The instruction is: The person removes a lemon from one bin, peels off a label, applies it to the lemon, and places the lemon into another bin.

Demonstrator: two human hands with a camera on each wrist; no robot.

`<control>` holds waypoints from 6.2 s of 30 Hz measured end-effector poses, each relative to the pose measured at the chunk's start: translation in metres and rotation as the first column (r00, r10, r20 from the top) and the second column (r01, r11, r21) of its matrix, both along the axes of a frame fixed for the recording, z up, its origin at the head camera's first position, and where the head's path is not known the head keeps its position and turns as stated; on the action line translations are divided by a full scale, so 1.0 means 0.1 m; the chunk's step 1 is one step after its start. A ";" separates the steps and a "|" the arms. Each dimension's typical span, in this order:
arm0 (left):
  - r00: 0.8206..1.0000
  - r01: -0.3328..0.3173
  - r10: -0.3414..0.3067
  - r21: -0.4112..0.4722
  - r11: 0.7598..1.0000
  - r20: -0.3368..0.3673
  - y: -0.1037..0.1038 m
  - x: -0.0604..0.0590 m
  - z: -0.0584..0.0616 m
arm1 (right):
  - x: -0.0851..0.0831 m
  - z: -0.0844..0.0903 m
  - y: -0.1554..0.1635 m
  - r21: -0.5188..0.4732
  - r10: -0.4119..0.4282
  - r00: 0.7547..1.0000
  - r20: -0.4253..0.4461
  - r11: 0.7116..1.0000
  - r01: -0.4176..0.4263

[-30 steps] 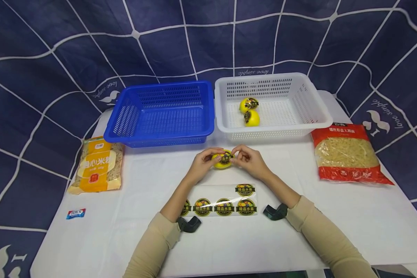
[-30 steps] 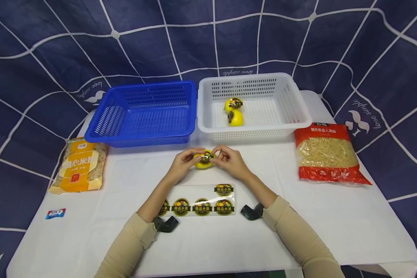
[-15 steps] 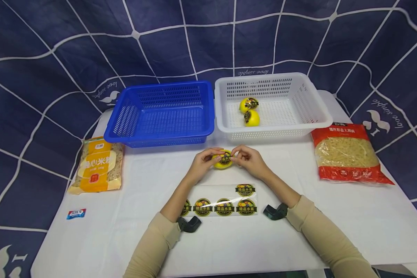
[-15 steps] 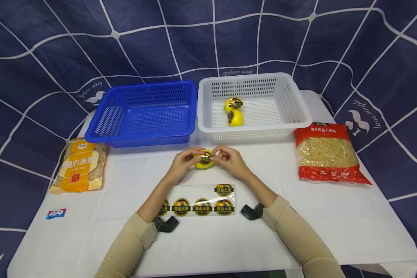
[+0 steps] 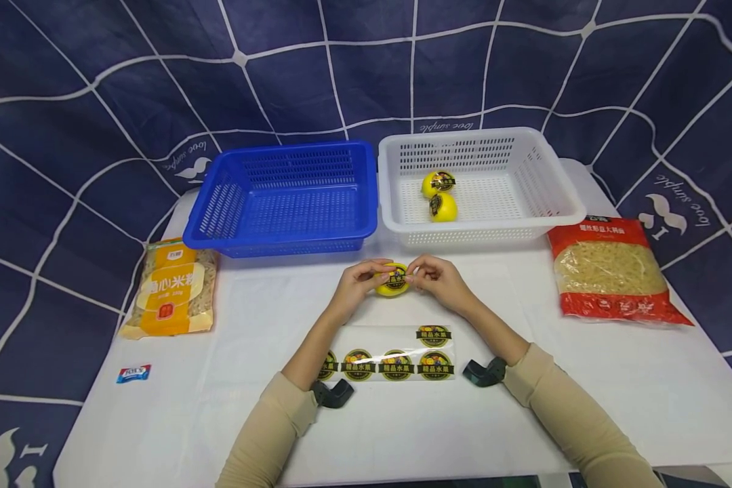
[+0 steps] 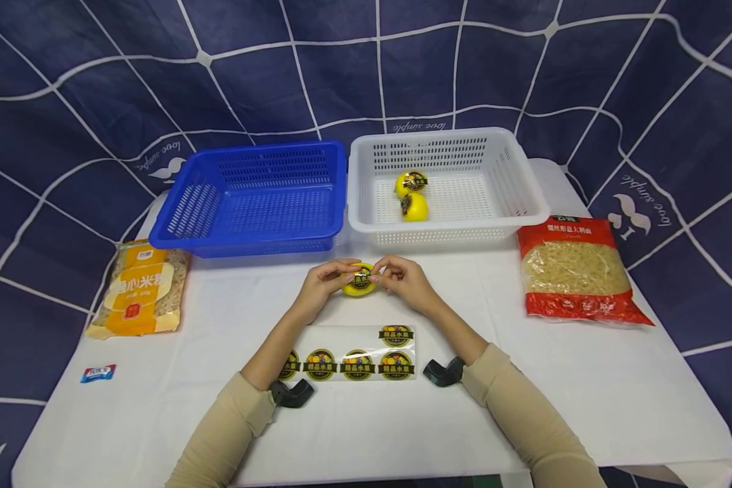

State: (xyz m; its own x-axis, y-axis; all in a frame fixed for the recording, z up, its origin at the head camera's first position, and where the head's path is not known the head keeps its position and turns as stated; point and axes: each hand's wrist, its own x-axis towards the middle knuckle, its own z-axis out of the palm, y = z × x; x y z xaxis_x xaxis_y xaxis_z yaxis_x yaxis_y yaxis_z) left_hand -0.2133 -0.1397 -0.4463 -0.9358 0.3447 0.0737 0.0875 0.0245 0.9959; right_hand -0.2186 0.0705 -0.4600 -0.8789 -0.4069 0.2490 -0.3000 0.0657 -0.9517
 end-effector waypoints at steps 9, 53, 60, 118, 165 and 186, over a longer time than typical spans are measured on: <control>1.000 -0.005 0.005 0.012 1.000 0.005 0.01 -0.01 0.00 | -0.01 0.00 0.00 0.010 0.005 1.000 -0.003 1.000 -0.005; 0.999 0.021 -0.020 0.013 1.000 -0.044 0.00 -0.03 -0.05 | 0.00 0.03 -0.02 0.011 0.070 0.996 0.063 0.997 -0.071; 0.999 0.024 -0.024 0.014 1.000 -0.033 0.01 -0.02 -0.03 | 0.01 0.06 -0.02 0.001 0.069 0.994 0.085 0.998 -0.070; 0.956 0.044 -0.085 -0.150 0.988 -0.279 -0.07 0.04 -0.10 | 0.16 0.27 0.20 -0.178 -0.515 0.825 -0.232 0.856 0.485; 0.928 -0.030 -0.014 -0.110 0.993 -0.373 0.33 -0.55 1.49 | 0.00 0.23 0.83 -0.282 -0.766 0.640 -0.068 0.630 0.724; 0.967 -0.078 -0.030 -0.408 0.910 -0.251 1.43 -1.73 0.52 | -0.02 0.24 0.80 -0.237 -0.776 0.606 -0.176 0.631 0.739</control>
